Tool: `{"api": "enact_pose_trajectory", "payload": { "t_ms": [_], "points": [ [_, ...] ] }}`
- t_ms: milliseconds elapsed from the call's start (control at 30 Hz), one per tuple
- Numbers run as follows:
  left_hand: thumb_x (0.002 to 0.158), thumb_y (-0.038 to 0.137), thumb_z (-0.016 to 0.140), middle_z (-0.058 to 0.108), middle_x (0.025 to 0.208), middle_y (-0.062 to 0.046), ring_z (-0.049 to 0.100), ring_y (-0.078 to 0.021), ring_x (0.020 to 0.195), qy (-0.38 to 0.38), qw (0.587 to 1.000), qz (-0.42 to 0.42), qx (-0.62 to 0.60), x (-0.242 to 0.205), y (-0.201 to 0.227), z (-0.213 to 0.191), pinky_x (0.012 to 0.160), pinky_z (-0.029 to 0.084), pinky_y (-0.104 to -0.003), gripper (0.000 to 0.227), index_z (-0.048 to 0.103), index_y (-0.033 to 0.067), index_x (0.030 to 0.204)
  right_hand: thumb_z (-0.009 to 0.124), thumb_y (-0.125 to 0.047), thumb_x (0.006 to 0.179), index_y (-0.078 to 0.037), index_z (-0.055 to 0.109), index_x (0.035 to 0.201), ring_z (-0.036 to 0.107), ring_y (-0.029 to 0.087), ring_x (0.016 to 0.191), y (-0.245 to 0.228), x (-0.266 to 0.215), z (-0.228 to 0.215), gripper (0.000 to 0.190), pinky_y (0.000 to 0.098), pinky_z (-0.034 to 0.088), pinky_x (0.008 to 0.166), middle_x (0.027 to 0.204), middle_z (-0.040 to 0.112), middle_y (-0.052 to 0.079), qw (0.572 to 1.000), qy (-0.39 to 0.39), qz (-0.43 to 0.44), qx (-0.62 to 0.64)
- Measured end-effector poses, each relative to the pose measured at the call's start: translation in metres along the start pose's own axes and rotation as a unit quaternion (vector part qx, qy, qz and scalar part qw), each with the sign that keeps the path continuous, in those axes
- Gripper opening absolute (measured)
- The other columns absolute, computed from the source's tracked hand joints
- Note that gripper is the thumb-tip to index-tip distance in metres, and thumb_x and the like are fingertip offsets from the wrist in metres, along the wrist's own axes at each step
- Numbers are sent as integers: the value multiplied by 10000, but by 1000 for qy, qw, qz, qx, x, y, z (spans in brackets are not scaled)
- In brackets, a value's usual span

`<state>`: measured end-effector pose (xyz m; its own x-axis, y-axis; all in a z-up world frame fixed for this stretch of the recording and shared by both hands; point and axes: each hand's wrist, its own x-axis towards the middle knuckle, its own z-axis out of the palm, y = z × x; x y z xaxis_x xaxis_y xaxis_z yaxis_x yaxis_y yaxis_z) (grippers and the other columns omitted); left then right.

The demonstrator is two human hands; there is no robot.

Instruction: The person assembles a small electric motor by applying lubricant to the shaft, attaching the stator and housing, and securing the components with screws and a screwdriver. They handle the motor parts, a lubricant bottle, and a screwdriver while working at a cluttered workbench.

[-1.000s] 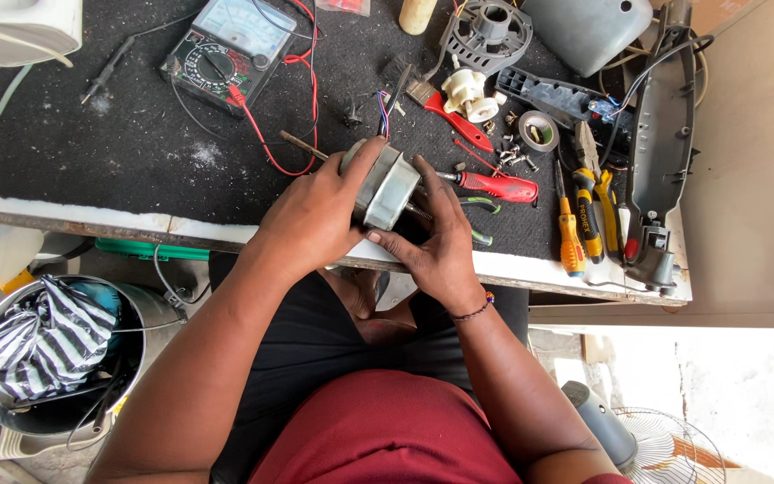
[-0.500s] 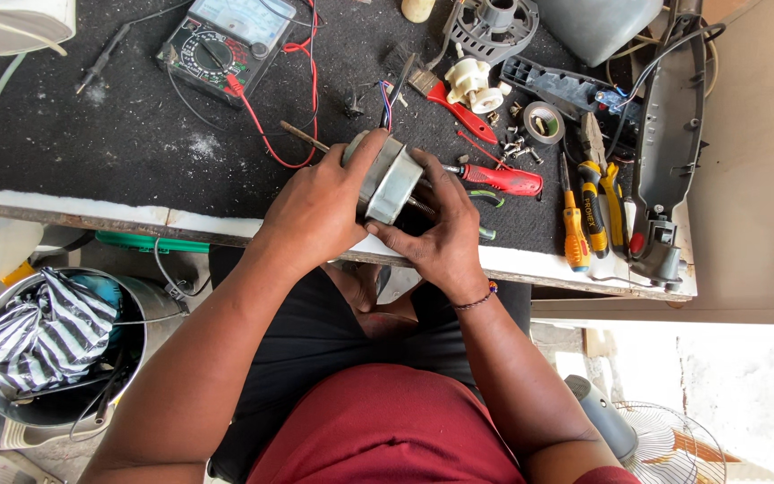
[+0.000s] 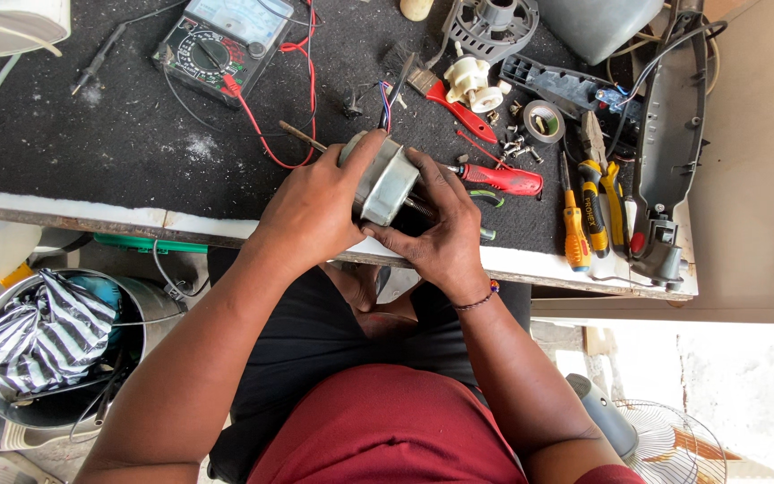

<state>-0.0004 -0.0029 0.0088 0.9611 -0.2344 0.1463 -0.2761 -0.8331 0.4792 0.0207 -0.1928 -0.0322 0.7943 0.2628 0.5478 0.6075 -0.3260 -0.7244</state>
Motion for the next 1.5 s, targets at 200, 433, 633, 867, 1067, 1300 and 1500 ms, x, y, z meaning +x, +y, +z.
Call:
{"api": "enact_pose_trajectory", "payload": {
  "t_ms": [200, 433, 633, 867, 1067, 1300, 1500],
  "points": [
    [574, 196, 949, 577, 1241, -313, 675, -625, 880, 4, 1000, -5, 7, -5, 8, -7, 788, 587, -668, 1123, 356, 163, 1527, 1052, -349, 550, -69, 610, 1404, 651, 443, 1224, 1, -3, -4, 1002, 532, 498, 1081, 1254, 674, 223, 1000, 0, 16, 4],
    [633, 449, 892, 419, 1457, -394, 554, -659, 1158, -58, 995, 5, -78, -8, 15, -23, 946, 483, -718, 1279, 177, 164, 1655, 997, -340, 637, -78, 541, 1478, 610, 479, 1261, 1, -10, -10, 992, 558, 488, 1093, 1323, 633, 244, 998, -32, 22, -42],
    [676, 571, 857, 563, 1379, -284, 646, -512, 1146, 94, 992, -53, -65, -4, 21, 17, 869, 547, -624, 1045, 426, 255, 1574, 951, -266, 702, -120, 522, 1510, 622, 435, 1239, 15, -16, -9, 926, 529, 508, 1080, 1340, 572, 182, 997, -22, 16, -67],
    [695, 432, 836, 619, 1284, -286, 697, -507, 1065, 177, 981, -59, -48, -2, 23, 31, 797, 584, -592, 914, 501, 281, 1532, 906, -230, 770, -106, 502, 1518, 643, 448, 1181, 11, -15, -11, 859, 540, 538, 1016, 1298, 583, 186, 994, -39, 15, -104],
    [734, 488, 869, 510, 1428, -388, 618, -602, 1151, 134, 984, -74, -88, -9, 31, 14, 875, 529, -680, 1069, 335, 230, 1624, 928, -173, 704, -7, 514, 1481, 671, 485, 1134, -17, -3, -44, 896, 548, 584, 933, 1294, 633, 271, 993, -99, 22, -63],
    [758, 490, 884, 296, 1681, -204, 304, -405, 1525, 0, 992, -89, -94, -13, 24, -3, 1034, 399, -611, 1203, 88, 286, 1636, 803, -155, 921, -78, 702, 1288, 726, 139, 918, 37, 31, -127, 388, 269, 597, 798, 1115, 749, 89, 984, -31, 98, -145],
    [705, 471, 913, 468, 1616, -74, 498, -342, 1421, 85, 990, -72, -89, -14, 22, 17, 934, 475, -611, 1112, 288, 262, 1602, 803, -251, 881, -164, 822, 1114, 694, 197, 852, 102, 74, -151, 249, 327, 516, 788, 1030, 749, 39, 937, -83, 107, -323]
  ]
}}
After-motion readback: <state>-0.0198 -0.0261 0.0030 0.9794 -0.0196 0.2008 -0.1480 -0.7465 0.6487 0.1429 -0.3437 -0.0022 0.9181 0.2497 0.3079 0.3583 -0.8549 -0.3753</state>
